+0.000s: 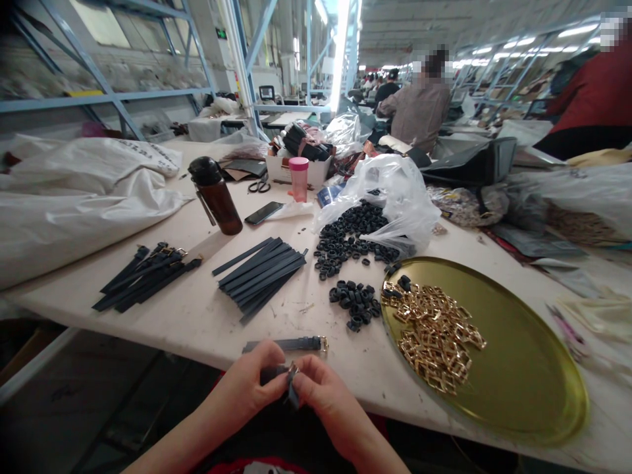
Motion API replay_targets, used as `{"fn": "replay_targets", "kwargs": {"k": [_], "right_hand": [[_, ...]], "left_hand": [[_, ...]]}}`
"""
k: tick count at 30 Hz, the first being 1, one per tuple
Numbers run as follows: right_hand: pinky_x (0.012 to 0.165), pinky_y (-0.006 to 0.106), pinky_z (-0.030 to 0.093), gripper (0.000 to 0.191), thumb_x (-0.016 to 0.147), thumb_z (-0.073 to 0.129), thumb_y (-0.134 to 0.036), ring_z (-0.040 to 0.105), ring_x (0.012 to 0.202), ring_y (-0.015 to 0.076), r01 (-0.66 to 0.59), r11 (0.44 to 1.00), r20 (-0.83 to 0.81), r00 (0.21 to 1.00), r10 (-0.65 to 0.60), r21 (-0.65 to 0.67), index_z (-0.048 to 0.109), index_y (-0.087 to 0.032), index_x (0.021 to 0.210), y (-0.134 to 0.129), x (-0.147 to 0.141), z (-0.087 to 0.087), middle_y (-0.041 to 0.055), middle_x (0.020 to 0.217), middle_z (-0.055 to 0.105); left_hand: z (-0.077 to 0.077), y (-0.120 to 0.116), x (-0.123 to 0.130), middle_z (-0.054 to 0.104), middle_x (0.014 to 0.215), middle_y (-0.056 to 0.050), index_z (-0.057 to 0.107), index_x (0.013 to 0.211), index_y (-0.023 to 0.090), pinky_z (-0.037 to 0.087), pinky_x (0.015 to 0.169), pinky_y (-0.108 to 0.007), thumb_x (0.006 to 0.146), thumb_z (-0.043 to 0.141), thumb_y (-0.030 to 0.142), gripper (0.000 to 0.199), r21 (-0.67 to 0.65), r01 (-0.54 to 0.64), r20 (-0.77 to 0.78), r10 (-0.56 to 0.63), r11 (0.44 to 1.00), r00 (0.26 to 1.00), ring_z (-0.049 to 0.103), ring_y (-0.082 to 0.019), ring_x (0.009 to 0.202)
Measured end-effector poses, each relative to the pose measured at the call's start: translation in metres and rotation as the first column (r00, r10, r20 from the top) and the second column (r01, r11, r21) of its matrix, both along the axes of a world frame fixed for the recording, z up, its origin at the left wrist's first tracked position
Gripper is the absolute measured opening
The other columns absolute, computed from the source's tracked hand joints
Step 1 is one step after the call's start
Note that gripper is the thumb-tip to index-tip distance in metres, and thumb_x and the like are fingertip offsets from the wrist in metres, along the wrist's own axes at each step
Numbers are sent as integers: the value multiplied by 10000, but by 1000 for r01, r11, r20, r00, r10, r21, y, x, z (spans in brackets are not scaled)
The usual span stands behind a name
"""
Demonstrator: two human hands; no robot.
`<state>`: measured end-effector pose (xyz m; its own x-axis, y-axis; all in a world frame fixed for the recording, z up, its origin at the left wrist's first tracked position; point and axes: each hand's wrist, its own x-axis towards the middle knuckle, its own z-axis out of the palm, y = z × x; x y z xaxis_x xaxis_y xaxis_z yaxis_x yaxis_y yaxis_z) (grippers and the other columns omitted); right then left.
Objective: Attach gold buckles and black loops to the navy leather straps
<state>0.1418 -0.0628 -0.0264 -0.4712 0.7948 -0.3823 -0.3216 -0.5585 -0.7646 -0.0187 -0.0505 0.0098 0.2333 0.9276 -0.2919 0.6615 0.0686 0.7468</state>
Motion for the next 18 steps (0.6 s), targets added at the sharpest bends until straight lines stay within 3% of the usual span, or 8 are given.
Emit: {"fn": "replay_targets", "kwargs": {"k": [7,13,18], "right_hand": [[507,189,286,348,671,690,-405,384,516,68,51,999,5,999,-51,17,423,-181,672,1,2,3,-64,572,455],[535,196,317,342,699,644,-437,381,556,76,135,978,124,980,-156,159,423,-180,653,9,1,9,-55,613,431],[540,223,342,319,716,605,-431,408,562,95,115,950,264,945,-196,291,404,-191,655,13,1,-3,-43,625,457]], "left_hand": [[6,-2,4,619,754,7,564,797,170,388,641,-242,725,547,285,137,-56,8,128,-1,998,992,552,-149,714],[9,-6,3,586,702,28,526,764,161,386,582,-211,693,561,206,91,-213,-5,366,84,977,927,517,-108,642],[2,-6,2,571,665,22,490,781,151,375,542,-210,714,555,247,134,-311,-14,456,162,950,875,502,-102,603]]}}
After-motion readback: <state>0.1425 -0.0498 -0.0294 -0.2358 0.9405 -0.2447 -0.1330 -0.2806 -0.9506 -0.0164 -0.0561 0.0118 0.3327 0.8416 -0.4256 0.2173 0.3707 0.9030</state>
